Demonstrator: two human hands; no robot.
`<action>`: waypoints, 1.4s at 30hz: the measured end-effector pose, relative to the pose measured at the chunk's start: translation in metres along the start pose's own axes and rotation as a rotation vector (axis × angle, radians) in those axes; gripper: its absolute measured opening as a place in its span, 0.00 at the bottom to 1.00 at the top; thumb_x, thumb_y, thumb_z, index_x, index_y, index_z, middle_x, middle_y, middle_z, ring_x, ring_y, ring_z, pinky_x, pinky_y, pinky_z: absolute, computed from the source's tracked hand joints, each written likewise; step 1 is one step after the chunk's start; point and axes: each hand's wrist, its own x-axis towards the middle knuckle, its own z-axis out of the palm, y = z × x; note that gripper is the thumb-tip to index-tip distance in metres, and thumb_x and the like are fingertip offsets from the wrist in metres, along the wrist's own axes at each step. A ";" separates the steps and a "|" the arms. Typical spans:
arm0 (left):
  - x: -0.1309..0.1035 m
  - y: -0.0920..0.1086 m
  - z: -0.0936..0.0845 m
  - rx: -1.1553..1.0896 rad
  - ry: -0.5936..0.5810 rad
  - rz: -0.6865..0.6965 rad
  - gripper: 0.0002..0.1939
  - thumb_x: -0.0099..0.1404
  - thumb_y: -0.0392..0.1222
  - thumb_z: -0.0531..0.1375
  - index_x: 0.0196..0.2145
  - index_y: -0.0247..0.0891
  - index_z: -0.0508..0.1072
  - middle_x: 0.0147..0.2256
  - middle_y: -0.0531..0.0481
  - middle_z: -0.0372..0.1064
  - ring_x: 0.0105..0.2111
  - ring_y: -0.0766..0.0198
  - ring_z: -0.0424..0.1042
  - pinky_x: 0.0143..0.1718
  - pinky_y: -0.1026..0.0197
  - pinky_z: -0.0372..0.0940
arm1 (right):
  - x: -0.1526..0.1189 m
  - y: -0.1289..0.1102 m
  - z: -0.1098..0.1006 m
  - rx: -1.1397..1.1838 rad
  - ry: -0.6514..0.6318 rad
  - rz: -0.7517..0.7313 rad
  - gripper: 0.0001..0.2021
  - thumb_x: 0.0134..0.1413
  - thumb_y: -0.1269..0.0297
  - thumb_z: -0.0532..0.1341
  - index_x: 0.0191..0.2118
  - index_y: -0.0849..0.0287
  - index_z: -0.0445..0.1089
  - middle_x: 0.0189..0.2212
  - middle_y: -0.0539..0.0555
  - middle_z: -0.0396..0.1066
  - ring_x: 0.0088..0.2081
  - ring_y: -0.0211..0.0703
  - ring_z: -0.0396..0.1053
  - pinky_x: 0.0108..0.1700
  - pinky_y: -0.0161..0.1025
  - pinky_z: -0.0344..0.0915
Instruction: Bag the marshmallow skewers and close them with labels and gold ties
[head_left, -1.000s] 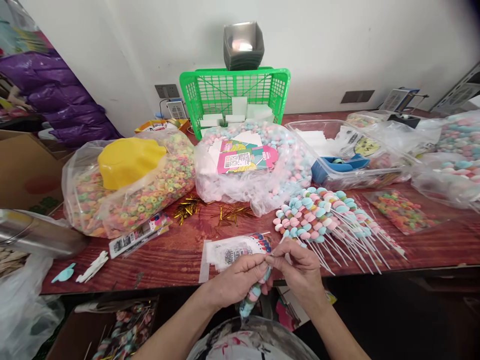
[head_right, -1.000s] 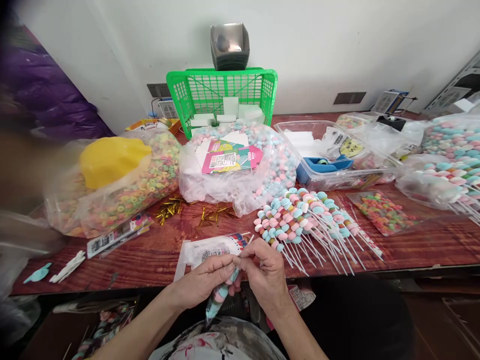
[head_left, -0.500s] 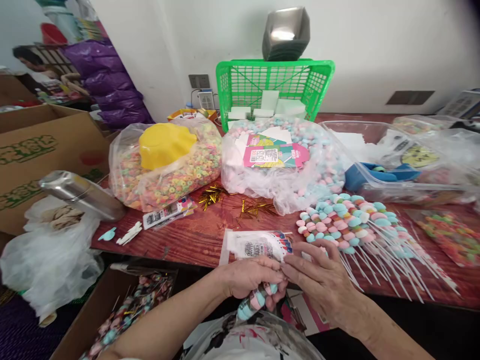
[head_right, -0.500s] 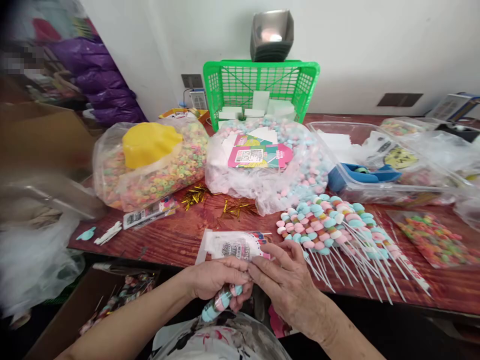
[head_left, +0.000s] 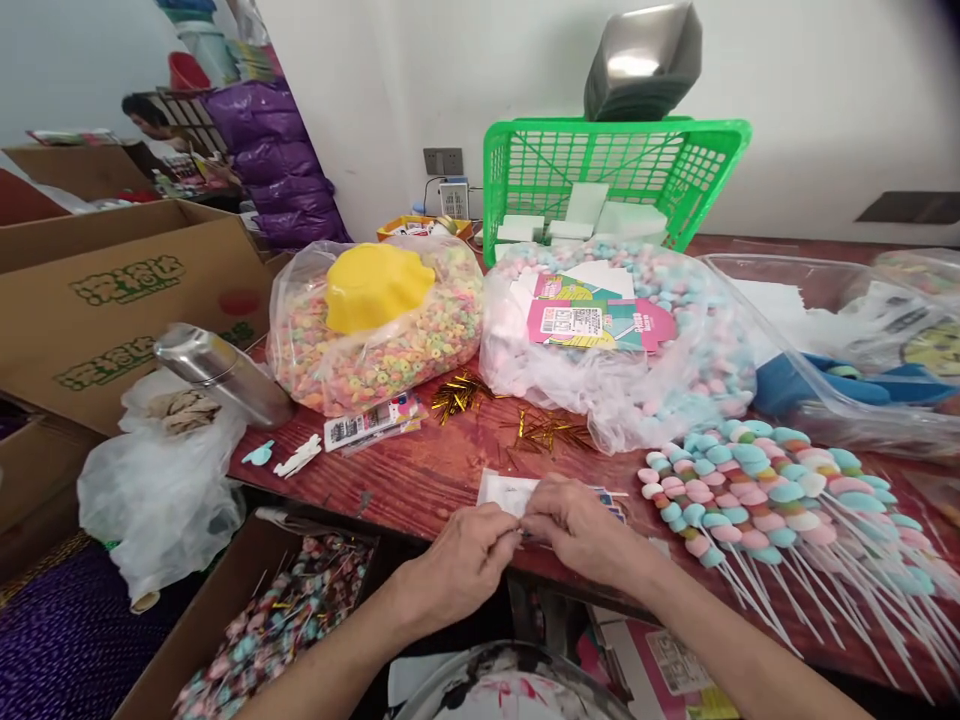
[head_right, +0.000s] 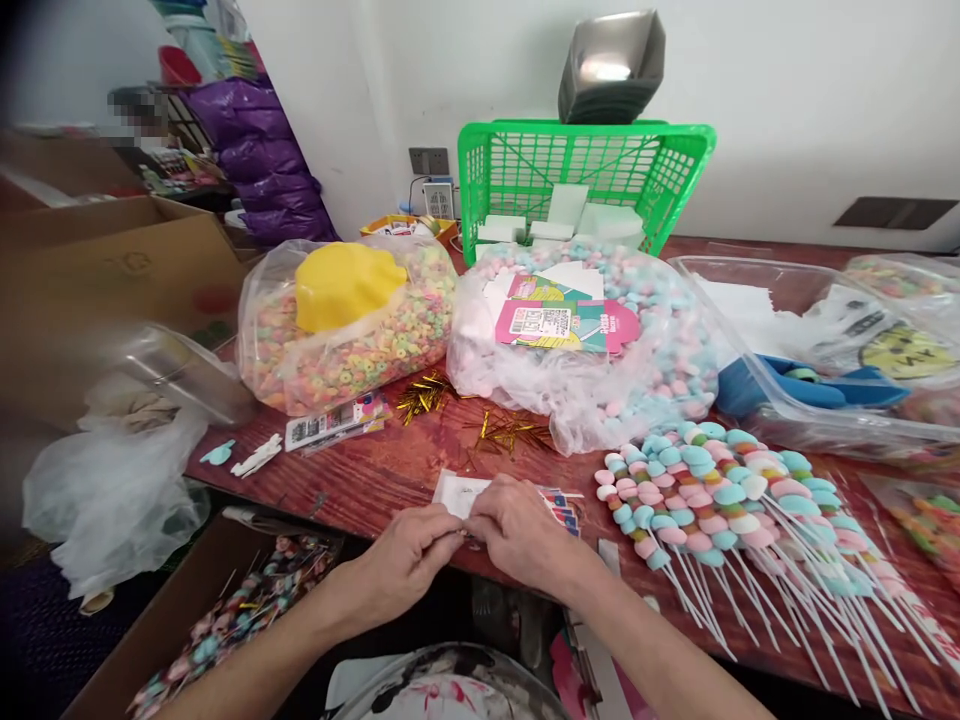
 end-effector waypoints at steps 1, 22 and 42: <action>-0.002 -0.006 -0.004 -0.099 0.028 -0.040 0.15 0.69 0.41 0.50 0.26 0.36 0.68 0.26 0.52 0.63 0.28 0.66 0.61 0.34 0.63 0.59 | 0.011 0.004 -0.003 -0.006 0.005 -0.015 0.14 0.61 0.69 0.54 0.25 0.59 0.70 0.25 0.49 0.70 0.31 0.37 0.65 0.35 0.35 0.57; 0.015 -0.020 -0.009 -1.411 0.241 -0.375 0.16 0.54 0.45 0.67 0.25 0.36 0.63 0.22 0.55 0.64 0.18 0.72 0.65 0.11 0.75 0.50 | 0.069 0.065 -0.015 0.152 0.283 0.006 0.06 0.54 0.72 0.52 0.28 0.58 0.62 0.33 0.53 0.68 0.38 0.42 0.64 0.43 0.40 0.59; 0.088 0.031 0.041 -0.990 0.110 -0.388 0.17 0.51 0.51 0.65 0.30 0.34 0.74 0.16 0.57 0.60 0.12 0.72 0.59 0.08 0.73 0.48 | -0.026 0.039 -0.018 -0.006 0.523 -0.125 0.20 0.53 0.80 0.53 0.48 0.58 0.71 0.32 0.54 0.73 0.34 0.44 0.66 0.38 0.41 0.64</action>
